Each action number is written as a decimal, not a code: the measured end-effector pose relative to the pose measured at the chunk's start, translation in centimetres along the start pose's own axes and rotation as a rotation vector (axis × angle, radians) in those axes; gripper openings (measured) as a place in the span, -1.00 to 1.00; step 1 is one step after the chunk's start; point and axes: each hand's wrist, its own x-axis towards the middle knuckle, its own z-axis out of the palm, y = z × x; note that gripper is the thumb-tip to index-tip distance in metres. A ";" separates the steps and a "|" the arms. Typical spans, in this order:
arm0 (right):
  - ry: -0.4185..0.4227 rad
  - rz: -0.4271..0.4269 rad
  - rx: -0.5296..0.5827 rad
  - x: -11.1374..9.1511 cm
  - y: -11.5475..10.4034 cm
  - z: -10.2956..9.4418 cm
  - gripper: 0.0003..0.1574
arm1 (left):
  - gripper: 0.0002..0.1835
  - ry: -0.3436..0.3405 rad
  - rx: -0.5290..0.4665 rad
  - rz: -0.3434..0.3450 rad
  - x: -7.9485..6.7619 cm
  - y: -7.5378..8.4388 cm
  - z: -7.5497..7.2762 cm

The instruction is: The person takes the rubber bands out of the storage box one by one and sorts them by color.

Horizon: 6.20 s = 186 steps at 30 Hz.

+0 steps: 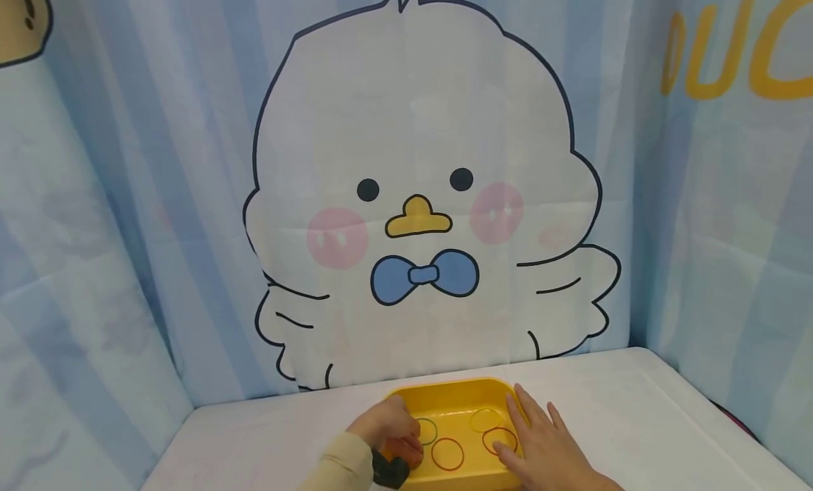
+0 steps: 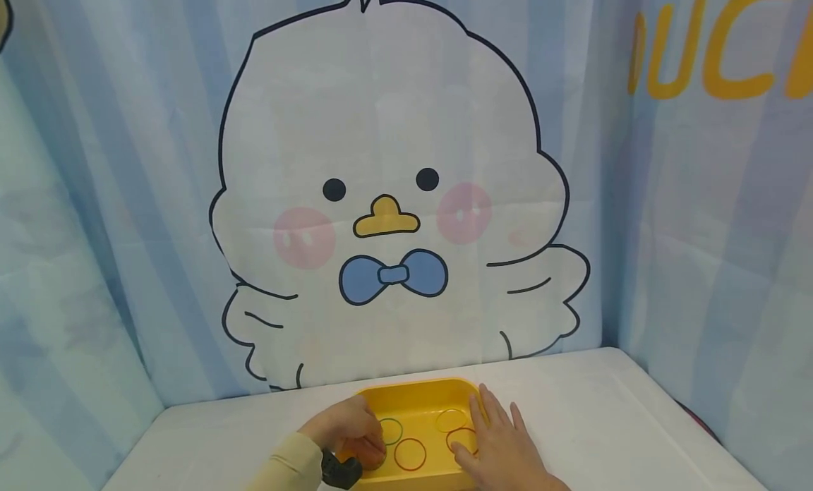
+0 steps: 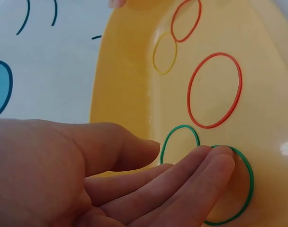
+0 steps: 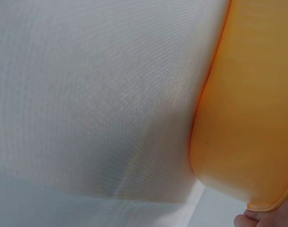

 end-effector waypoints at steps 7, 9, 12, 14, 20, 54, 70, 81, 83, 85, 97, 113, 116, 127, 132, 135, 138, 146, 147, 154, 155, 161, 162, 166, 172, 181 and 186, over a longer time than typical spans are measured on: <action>-0.006 0.006 -0.002 0.0 -0.1 -0.1 0.10 | -0.80 0.022 -0.036 -0.023 0.5 0.2 0.2; -0.006 0.000 0.000 0.0 -0.1 -0.2 0.10 | -0.79 0.024 -0.078 -0.014 0.6 0.2 0.4; -0.003 -0.008 0.003 -0.1 -0.1 -0.2 0.10 | -0.84 0.028 -0.125 0.012 0.7 0.3 0.7; 0.000 -0.011 0.002 -0.1 0.0 -0.2 0.10 | -0.86 0.033 -0.154 0.030 0.8 0.4 1.0; -0.006 0.002 0.014 0.0 0.0 0.0 0.09 | -0.87 0.044 -0.212 0.070 1.2 0.6 1.9; -0.006 0.019 -0.006 0.1 0.1 -0.1 0.10 | -0.76 0.297 0.058 0.025 0.7 1.6 0.8; -0.007 0.010 -0.007 0.2 0.3 -0.1 0.08 | -0.91 0.197 0.028 0.073 0.4 1.5 2.0; -0.009 0.004 0.000 0.2 0.2 0.0 0.08 | -0.73 0.219 -0.032 0.026 0.9 1.0 2.5; -0.012 0.004 0.000 0.2 0.2 0.0 0.08 | -0.67 0.226 -0.041 0.023 1.0 0.9 2.6; -0.016 0.007 -0.001 0.3 0.2 0.1 0.08 | -0.62 0.237 -0.044 0.027 1.1 0.8 2.7; -0.012 0.018 0.004 0.2 0.0 0.1 0.07 | -0.64 0.289 0.036 0.003 1.4 0.8 3.0; -0.001 0.017 0.016 0.2 0.0 0.2 0.07 | -0.80 0.275 0.111 0.048 1.4 0.3 2.9; -0.005 0.016 0.011 0.2 -0.1 0.1 0.07 | -0.82 0.251 0.095 0.047 1.4 0.3 2.8; -0.014 0.025 0.009 0.1 -0.1 0.0 0.08 | -0.87 0.235 0.093 0.052 0.9 0.5 2.6; -0.021 0.031 0.001 0.1 -0.1 0.0 0.08 | -0.86 0.223 0.042 0.020 1.1 0.6 2.5; -0.025 0.034 -0.005 0.1 -0.2 -0.1 0.08 | -0.85 0.214 -0.001 -0.004 1.2 0.7 2.5; -0.023 0.033 -0.003 0.0 -0.2 0.0 0.08 | -0.87 0.217 -0.028 0.001 1.2 0.5 2.6; -0.020 0.014 0.014 0.0 -0.2 -0.1 0.08 | -0.91 0.168 -0.122 0.059 0.8 0.5 2.6; -0.020 0.013 0.015 0.0 -0.2 -0.1 0.08 | -0.90 0.162 -0.131 0.065 0.8 0.5 2.6; -0.023 0.014 0.016 0.1 -0.3 -0.2 0.08 | -0.90 0.147 -0.168 0.096 1.1 0.4 2.2; -0.023 0.012 0.017 0.1 -0.2 -0.2 0.08 | -0.89 0.143 -0.164 0.098 1.2 0.4 2.1; -0.021 0.013 0.011 0.3 -0.1 -0.1 0.09 | -0.89 0.110 -0.185 0.118 1.4 0.3 1.4; -0.020 0.014 0.010 0.3 -0.1 -0.1 0.09 | -0.90 0.105 -0.197 0.119 1.4 0.3 1.3; -0.017 0.018 0.003 0.3 -0.1 0.0 0.10 | -0.92 0.085 -0.227 0.108 1.2 0.5 0.9; 0.000 0.011 -0.001 0.1 0.0 0.1 0.09 | -0.87 0.008 -0.268 0.132 0.7 1.0 0.3; -0.006 0.022 0.007 0.1 -0.1 0.2 0.10 | -0.83 -0.045 -0.307 0.154 -0.1 1.4 -0.3; 0.003 0.014 -0.001 0.1 0.0 0.2 0.09 | -0.82 -0.062 -0.312 0.161 -0.6 1.0 -0.6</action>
